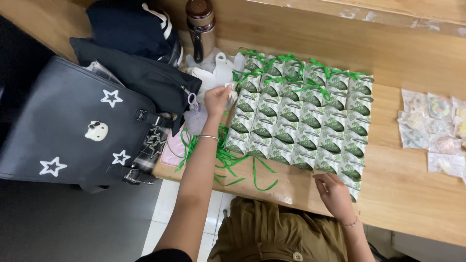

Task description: The person takes white paper boxes, places small bagged items inside, and folds the boxes closed.

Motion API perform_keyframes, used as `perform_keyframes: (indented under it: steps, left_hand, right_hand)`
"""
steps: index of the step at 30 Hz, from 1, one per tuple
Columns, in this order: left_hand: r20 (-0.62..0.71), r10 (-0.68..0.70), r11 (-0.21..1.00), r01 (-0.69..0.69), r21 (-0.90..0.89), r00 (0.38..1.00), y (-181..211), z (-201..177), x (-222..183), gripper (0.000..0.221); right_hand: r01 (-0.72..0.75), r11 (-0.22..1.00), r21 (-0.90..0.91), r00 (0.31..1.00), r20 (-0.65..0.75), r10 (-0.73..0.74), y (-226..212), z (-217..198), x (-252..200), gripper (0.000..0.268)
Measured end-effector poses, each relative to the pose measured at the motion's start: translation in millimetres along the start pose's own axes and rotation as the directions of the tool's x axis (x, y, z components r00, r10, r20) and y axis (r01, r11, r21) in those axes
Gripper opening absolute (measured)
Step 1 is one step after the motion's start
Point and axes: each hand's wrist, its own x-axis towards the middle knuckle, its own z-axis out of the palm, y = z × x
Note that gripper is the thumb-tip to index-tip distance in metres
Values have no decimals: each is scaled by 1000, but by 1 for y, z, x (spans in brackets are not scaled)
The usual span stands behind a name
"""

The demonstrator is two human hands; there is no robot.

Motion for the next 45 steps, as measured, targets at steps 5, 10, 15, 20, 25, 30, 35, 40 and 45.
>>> perform_keyframes:
  steps: [5,10,15,20,25,30,35,40,45]
  left_hand:
    - [42,-16,921,31,-389,999,105,-11,-42,22]
    - [175,187,951,-133,-278,967,214,-2,-148,17]
    - [631,503,830,-534,-161,591,251,22,-258,10]
    - [845,428,817,-537,-210,321,258,48,-329,15]
    - [909,342,852,-486,-192,240,255,61,-350,22]
    - [692,427,824,-565,-34,582,237,82,-338,78]
    - [867,-196,970,217,104,458,170,101,-331,73]
    - [881,-429,827,478,294,201,147,103,-343,40]
    - [791,-522,790,530,308,318,122,103,-335,31]
  right_hand:
    - [90,995,38,996,-11,-90,-3,2,-8,13]
    - [-215,802,558,976,102,191,-27,-10,-2,28]
    - [-269,-108,957,959,276,59,-70,-61,6,55]
    - [-208,148,967,919,142,367,-17,-45,-19,39]
    - [-142,427,893,875,-89,476,4,-60,-49,36]
    - [-389,408,826,832,124,541,19,-67,-76,39]
    - [-320,396,860,887,126,444,31,-55,-81,42]
    - [-314,387,867,921,180,345,56,-57,-79,39]
    - [-386,345,855,866,207,455,119,-97,-56,36]
